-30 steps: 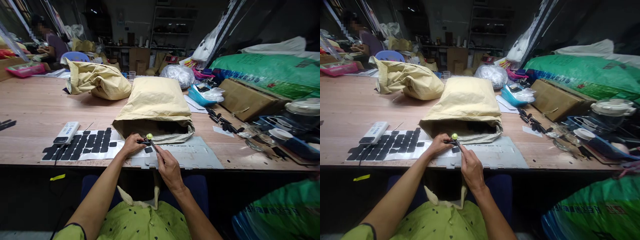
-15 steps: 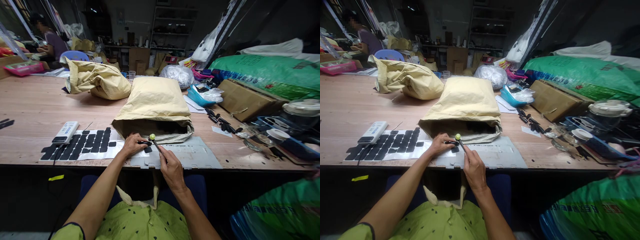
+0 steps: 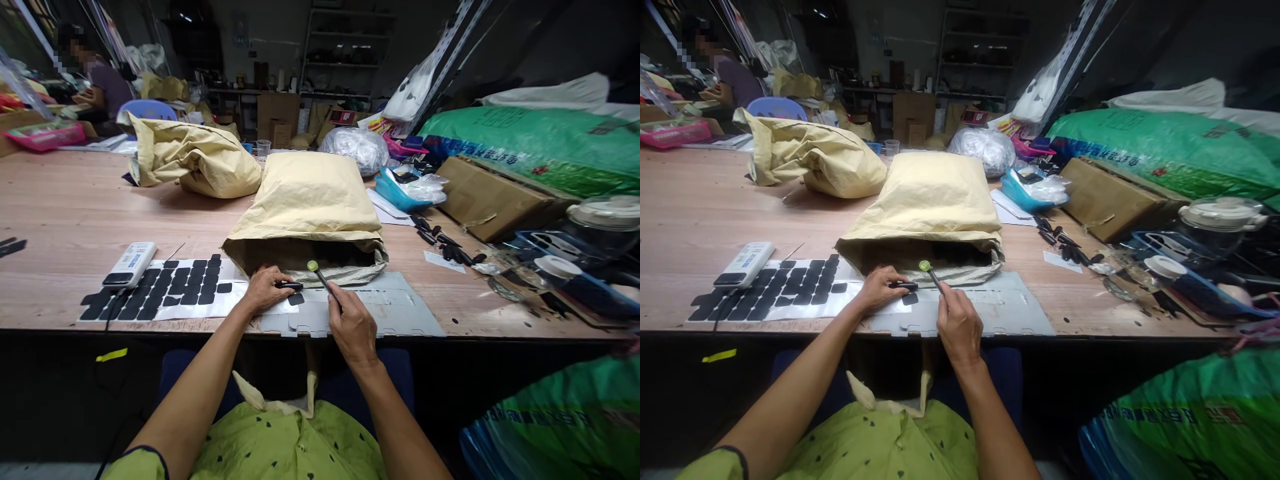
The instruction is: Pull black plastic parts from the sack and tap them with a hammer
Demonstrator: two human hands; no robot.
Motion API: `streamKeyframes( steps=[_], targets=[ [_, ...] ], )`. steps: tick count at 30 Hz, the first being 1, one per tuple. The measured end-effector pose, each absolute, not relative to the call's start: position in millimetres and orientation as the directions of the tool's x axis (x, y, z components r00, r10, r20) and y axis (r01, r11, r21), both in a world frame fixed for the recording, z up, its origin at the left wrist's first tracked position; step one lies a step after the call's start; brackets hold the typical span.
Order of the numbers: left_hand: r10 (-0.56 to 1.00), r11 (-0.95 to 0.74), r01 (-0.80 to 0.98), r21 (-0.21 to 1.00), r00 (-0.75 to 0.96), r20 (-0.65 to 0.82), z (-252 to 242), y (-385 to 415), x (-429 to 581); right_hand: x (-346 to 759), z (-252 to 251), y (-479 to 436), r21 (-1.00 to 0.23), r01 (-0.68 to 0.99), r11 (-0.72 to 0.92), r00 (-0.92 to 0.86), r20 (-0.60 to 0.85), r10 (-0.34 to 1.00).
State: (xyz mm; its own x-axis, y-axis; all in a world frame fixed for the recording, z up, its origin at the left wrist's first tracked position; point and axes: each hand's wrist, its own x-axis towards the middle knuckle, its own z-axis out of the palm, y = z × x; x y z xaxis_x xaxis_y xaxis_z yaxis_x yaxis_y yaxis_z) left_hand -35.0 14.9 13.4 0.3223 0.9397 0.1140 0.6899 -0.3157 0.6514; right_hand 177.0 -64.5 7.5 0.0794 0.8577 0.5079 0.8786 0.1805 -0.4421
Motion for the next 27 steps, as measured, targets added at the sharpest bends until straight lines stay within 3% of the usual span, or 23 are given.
streamKeyframes(
  steps=[6,13,19,25,27],
  targets=[
    [0.945,-0.293,0.681,0.671,0.313,0.095,15.0,12.9,-35.0,190.6,-8.3,-45.1,-0.17,0.985,0.04,0.055,0.519,0.853],
    [0.938,-0.314,0.675,0.668,0.33,0.108,19.0,12.4,-36.1,188.3,-14.2,-45.5,-0.177,0.984,0.003,0.09,0.514,0.853],
    [0.792,-0.539,0.576,0.615,0.595,0.137,26.6,-38.7,-38.4,187.3,-11.7,-45.9,-0.182,0.983,-0.009,0.1,0.498,0.861],
    [0.739,-0.62,0.648,0.443,0.671,0.053,14.8,-93.2,-44.2,186.7,-12.4,-46.1,-0.191,0.981,-0.018,0.114,0.505,0.855],
    [0.74,-0.619,0.646,0.446,0.671,0.055,15.4,-97.5,-44.1,186.6,-12.5,-46.2,-0.19,0.982,-0.014,0.11,0.505,0.856]
  ],
)
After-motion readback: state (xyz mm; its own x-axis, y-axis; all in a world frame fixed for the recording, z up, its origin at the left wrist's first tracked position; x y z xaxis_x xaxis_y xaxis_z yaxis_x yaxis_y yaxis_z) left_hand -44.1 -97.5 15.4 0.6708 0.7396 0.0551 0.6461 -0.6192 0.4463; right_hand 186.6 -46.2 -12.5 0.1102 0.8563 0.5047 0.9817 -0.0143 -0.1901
